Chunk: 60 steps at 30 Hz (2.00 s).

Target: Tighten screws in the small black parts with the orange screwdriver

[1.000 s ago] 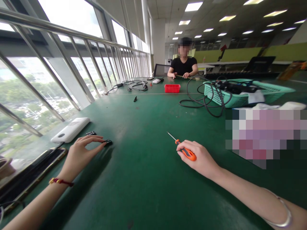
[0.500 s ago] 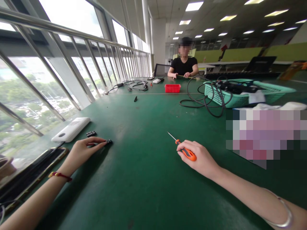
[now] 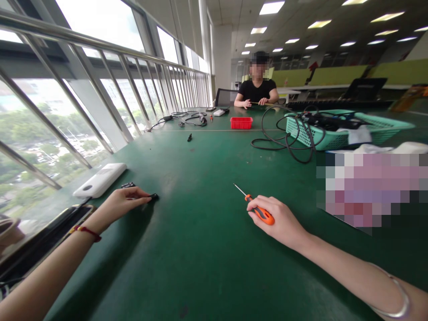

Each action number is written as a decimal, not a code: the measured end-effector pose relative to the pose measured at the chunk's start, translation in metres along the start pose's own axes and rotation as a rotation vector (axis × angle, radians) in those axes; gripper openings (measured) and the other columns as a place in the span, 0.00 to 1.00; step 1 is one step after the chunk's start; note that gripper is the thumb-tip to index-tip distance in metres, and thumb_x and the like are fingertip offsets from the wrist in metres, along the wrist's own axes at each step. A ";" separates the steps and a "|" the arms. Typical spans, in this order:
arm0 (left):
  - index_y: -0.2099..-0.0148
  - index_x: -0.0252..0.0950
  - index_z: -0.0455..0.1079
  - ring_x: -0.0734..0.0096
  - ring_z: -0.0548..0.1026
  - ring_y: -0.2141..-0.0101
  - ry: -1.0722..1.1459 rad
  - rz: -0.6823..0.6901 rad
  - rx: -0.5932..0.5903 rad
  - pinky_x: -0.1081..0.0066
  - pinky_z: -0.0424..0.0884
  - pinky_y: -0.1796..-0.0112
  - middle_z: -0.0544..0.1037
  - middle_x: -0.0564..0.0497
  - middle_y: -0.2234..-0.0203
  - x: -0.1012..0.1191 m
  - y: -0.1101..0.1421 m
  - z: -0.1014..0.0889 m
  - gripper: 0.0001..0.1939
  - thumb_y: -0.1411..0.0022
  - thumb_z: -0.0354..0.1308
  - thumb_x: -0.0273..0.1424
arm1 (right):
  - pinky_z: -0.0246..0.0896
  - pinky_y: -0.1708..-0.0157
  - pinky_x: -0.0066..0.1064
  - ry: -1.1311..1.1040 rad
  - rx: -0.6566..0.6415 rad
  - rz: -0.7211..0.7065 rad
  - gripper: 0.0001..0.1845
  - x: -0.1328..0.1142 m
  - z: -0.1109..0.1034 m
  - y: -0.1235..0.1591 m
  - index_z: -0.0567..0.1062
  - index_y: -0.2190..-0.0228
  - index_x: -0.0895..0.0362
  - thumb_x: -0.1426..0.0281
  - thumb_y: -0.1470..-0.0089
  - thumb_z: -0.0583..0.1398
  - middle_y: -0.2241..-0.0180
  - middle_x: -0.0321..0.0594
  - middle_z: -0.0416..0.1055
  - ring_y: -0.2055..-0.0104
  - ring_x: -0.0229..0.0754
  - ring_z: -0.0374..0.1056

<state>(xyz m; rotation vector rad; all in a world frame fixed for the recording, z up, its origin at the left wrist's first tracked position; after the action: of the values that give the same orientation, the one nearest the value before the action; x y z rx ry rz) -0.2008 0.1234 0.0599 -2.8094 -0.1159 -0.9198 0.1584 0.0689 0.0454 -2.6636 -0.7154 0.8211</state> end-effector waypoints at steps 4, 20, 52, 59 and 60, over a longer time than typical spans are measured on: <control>0.68 0.34 0.74 0.68 0.74 0.68 0.032 0.054 -0.261 0.73 0.68 0.65 0.79 0.51 0.70 0.019 -0.005 0.026 0.21 0.54 0.60 0.48 | 0.60 0.67 0.30 0.006 0.004 0.012 0.04 0.002 0.000 0.000 0.70 0.70 0.53 0.72 0.48 0.56 0.69 0.34 0.72 0.70 0.37 0.66; 0.70 0.37 0.71 0.70 0.72 0.66 0.146 0.653 -0.322 0.71 0.68 0.62 0.76 0.53 0.71 0.206 0.050 0.167 0.02 0.49 0.58 0.27 | 0.57 0.61 0.34 0.104 0.022 0.039 0.09 0.020 -0.001 -0.006 0.73 0.62 0.52 0.68 0.47 0.58 0.67 0.37 0.70 0.65 0.40 0.65; 0.68 0.34 0.73 0.71 0.73 0.67 0.308 0.577 -0.357 0.73 0.68 0.63 0.76 0.52 0.71 0.200 0.047 0.168 0.04 0.49 0.58 0.25 | 0.56 0.65 0.32 0.237 0.077 -0.024 0.06 0.017 -0.004 -0.005 0.73 0.68 0.53 0.70 0.46 0.55 0.70 0.37 0.69 0.69 0.39 0.65; 0.68 0.34 0.73 0.72 0.73 0.67 0.310 0.572 -0.362 0.73 0.68 0.63 0.76 0.51 0.71 0.201 0.048 0.168 0.04 0.49 0.59 0.27 | 0.57 0.65 0.32 0.224 0.055 0.029 0.05 0.020 -0.002 -0.005 0.72 0.68 0.53 0.69 0.47 0.56 0.70 0.36 0.69 0.69 0.39 0.65; 0.68 0.34 0.73 0.72 0.73 0.67 0.313 0.568 -0.364 0.73 0.67 0.63 0.76 0.52 0.71 0.201 0.047 0.168 0.04 0.48 0.58 0.27 | 0.57 0.65 0.32 0.217 0.053 0.032 0.05 0.021 -0.002 -0.005 0.72 0.68 0.53 0.69 0.47 0.56 0.69 0.36 0.69 0.68 0.39 0.64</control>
<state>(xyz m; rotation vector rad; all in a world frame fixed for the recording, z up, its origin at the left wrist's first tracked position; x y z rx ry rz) 0.0641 0.1134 0.0386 -2.6888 0.9213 -1.2956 0.1727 0.0835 0.0394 -2.6688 -0.5898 0.5382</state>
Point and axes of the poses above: each hand's wrist, its own y-axis away from the middle knuckle, its own z-axis out of the palm, x = y × z, the point moved 9 cm from there along -y, towards the middle knuckle
